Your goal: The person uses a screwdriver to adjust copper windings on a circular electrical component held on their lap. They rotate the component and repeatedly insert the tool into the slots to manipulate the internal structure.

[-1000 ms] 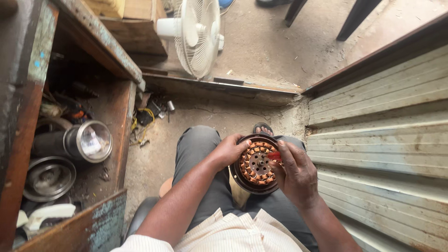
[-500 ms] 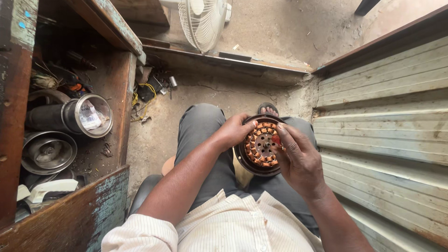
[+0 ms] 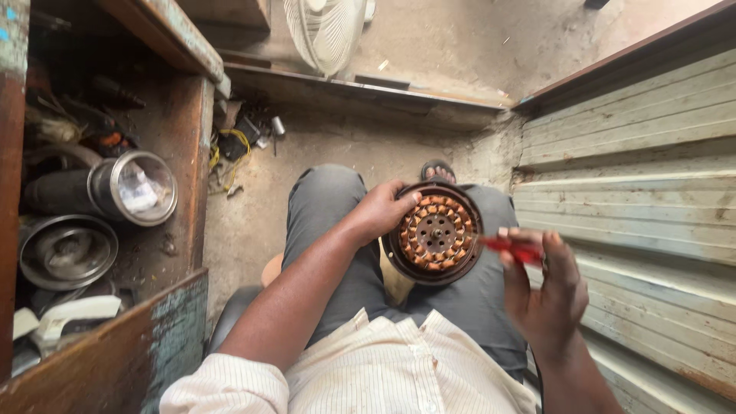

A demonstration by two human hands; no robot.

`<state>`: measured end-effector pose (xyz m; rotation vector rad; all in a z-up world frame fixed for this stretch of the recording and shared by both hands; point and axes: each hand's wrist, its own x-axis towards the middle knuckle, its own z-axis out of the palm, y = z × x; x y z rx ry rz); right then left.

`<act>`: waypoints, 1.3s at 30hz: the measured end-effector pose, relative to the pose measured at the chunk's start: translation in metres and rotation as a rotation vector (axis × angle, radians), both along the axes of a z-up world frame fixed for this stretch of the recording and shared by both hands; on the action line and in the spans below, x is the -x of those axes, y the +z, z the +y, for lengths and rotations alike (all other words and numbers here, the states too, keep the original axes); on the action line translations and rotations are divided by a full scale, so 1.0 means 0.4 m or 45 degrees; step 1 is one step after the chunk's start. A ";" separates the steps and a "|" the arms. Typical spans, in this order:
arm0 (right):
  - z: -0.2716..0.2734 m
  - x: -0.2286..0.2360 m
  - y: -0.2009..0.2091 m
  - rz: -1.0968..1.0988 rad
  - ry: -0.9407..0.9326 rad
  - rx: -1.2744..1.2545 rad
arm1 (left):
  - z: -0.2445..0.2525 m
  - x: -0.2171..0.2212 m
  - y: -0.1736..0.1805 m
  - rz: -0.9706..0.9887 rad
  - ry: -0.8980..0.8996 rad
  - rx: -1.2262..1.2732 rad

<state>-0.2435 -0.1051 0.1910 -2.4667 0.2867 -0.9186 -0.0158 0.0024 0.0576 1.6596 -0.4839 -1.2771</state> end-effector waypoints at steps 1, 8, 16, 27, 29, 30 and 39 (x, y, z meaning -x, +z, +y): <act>0.008 0.007 0.001 0.028 -0.017 -0.026 | -0.004 -0.004 0.002 0.010 0.002 0.018; 0.034 0.027 -0.055 0.079 -0.034 -0.099 | -0.002 0.002 0.004 0.043 -0.007 0.013; 0.034 -0.010 -0.065 0.186 0.206 0.016 | 0.003 0.004 0.010 -0.020 -0.008 0.005; 0.021 0.006 0.060 0.081 0.403 -0.255 | 0.002 0.008 -0.013 0.037 0.033 0.030; 0.024 0.014 0.053 0.149 0.282 -0.198 | 0.010 0.021 -0.017 0.008 0.030 0.019; 0.010 0.005 0.046 0.166 0.228 -0.148 | -0.004 0.008 -0.013 -0.026 0.035 0.034; 0.000 0.014 -0.055 0.117 0.307 -0.300 | 0.004 0.004 0.020 0.060 0.015 -0.008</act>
